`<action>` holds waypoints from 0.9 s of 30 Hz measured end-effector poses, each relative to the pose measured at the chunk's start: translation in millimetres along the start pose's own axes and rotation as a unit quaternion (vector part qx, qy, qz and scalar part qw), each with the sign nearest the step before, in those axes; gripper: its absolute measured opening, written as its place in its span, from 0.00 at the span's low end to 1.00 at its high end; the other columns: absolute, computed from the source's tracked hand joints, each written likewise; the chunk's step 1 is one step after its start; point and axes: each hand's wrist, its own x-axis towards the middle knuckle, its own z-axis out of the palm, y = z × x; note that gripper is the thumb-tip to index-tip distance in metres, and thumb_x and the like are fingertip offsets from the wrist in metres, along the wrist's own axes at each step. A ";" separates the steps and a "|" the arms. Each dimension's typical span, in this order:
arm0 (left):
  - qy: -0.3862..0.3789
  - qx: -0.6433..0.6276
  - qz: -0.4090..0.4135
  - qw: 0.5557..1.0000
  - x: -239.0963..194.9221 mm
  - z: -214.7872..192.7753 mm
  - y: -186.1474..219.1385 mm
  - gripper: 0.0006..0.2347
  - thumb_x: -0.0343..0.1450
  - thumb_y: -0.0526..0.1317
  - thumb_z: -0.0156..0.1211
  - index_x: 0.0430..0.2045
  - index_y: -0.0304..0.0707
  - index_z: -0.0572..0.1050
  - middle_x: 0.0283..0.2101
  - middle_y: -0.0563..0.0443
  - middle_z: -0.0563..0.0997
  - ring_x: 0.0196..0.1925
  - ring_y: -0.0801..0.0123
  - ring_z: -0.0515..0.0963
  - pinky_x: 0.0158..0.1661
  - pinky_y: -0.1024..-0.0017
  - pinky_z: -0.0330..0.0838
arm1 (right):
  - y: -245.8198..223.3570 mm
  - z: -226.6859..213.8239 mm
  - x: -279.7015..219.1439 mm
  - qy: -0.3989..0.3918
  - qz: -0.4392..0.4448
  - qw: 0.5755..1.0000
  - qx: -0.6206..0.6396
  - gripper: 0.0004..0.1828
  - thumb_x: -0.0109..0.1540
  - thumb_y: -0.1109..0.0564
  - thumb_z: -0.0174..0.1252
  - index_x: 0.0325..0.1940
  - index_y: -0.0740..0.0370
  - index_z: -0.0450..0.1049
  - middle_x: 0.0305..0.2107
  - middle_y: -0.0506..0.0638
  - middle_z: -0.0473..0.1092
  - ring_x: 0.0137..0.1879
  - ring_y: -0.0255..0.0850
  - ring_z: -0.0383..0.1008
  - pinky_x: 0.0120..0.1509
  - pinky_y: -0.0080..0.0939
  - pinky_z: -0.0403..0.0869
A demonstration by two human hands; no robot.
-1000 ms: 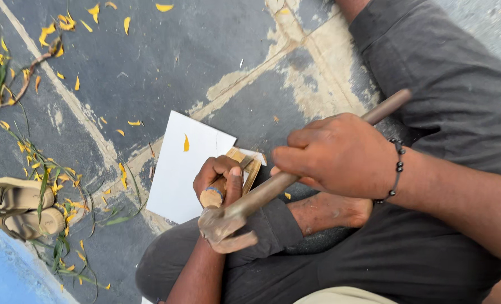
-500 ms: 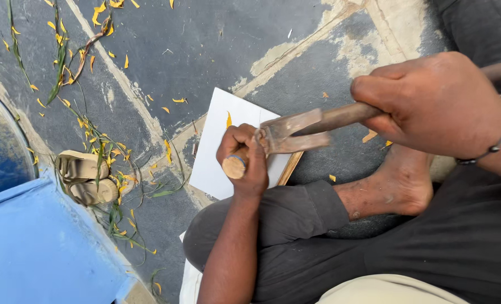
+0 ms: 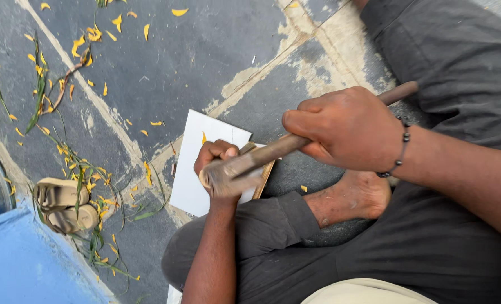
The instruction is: The person sits on the floor and assembles a small wooden box by hammering nails into the frame. They then attach a wooden lid to the box using a hammer and nails. Finally, they use a handheld electric circular saw to trim the edges of the lid.
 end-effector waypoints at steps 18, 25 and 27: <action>-0.079 0.603 -0.304 0.733 61.9 -163.9 -49.2 0.22 0.65 0.36 0.64 0.55 0.41 0.68 0.54 0.35 0.78 0.58 0.40 0.77 0.57 0.43 0.68 | 100.3 86.0 -12.2 -0.040 0.269 0.944 -0.187 0.12 0.68 0.49 0.59 0.46 0.60 0.77 0.39 0.62 0.76 0.45 0.61 0.77 0.48 0.62 0.74; 0.057 0.537 -0.533 0.651 32.2 -243.5 -102.5 0.25 0.68 0.45 0.66 0.62 0.53 0.67 0.64 0.41 0.72 0.67 0.47 0.70 0.62 0.48 0.65 | 102.1 106.6 -30.0 -0.036 0.204 0.940 -0.272 0.12 0.66 0.50 0.59 0.50 0.57 0.75 0.42 0.58 0.74 0.49 0.57 0.77 0.51 0.56 0.76; 0.076 0.522 -0.537 0.658 33.5 -252.8 -117.3 0.24 0.70 0.47 0.64 0.62 0.51 0.68 0.65 0.40 0.72 0.68 0.46 0.70 0.62 0.47 0.66 | 106.0 108.2 -27.7 -0.074 0.247 0.922 -0.287 0.11 0.69 0.49 0.57 0.51 0.54 0.76 0.43 0.58 0.75 0.46 0.58 0.77 0.48 0.58 0.76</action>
